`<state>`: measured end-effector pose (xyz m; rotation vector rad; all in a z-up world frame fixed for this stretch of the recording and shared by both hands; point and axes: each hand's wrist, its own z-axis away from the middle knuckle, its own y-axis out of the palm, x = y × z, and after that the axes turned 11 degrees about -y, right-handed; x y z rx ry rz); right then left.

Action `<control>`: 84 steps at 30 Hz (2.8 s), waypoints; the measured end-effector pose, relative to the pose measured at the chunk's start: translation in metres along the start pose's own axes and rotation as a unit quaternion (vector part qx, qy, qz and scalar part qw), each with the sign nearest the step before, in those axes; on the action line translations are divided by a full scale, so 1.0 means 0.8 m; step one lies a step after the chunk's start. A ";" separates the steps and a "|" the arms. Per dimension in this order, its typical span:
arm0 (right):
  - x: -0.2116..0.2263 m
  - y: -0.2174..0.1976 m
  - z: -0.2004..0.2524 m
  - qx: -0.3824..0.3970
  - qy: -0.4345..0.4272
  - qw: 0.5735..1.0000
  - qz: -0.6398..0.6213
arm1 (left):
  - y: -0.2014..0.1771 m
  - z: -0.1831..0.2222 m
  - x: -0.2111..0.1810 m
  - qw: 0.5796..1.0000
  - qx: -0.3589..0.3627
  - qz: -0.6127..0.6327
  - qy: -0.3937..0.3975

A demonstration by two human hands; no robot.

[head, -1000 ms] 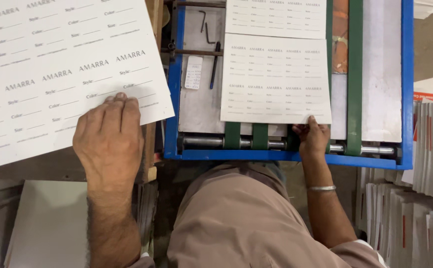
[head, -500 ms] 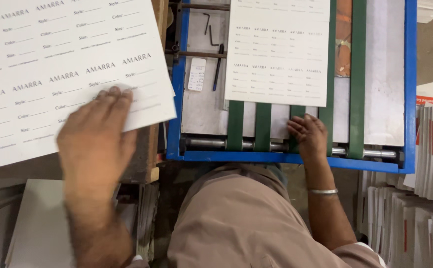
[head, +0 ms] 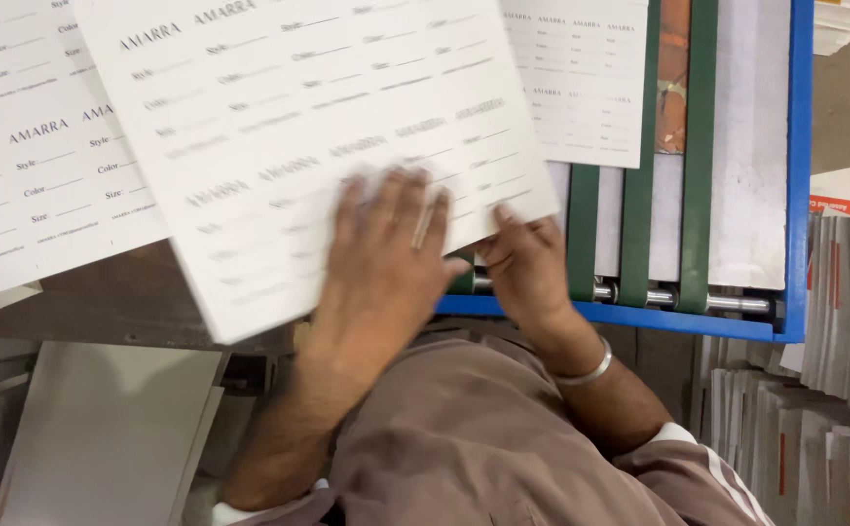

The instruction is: The person picks up sheets of printed paper tags from a stack and places them onto a conveyor belt of a machine one by one.

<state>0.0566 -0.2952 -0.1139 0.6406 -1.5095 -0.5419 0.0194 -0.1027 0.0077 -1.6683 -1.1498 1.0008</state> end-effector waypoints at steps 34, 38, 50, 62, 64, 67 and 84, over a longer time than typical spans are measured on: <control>-0.012 -0.262 -0.037 -0.292 -0.002 0.946 0.142 | -0.021 0.024 0.144 0.977 -0.093 -0.149 -0.124; 0.000 -0.244 -0.028 -0.280 0.024 0.944 0.172 | -0.022 0.024 0.142 0.975 -0.102 -0.163 -0.112; 0.042 -0.027 0.015 0.160 0.037 0.981 0.105 | -0.033 0.004 0.069 0.994 -0.023 -0.081 -0.070; 0.034 -0.116 -0.024 -0.188 -0.070 0.975 0.095 | -0.025 0.001 0.074 0.991 -0.034 -0.098 -0.081; 0.038 -0.173 -0.031 -0.187 -0.126 0.964 0.144 | -0.026 0.005 0.105 0.983 -0.060 -0.147 -0.092; 0.046 -0.245 -0.027 -0.239 -0.152 0.942 0.179 | -0.017 0.009 0.127 0.972 -0.085 -0.200 -0.088; -0.002 -0.259 0.023 -0.323 -0.071 0.920 0.213 | -0.022 -0.016 0.123 0.950 -0.170 -0.250 -0.080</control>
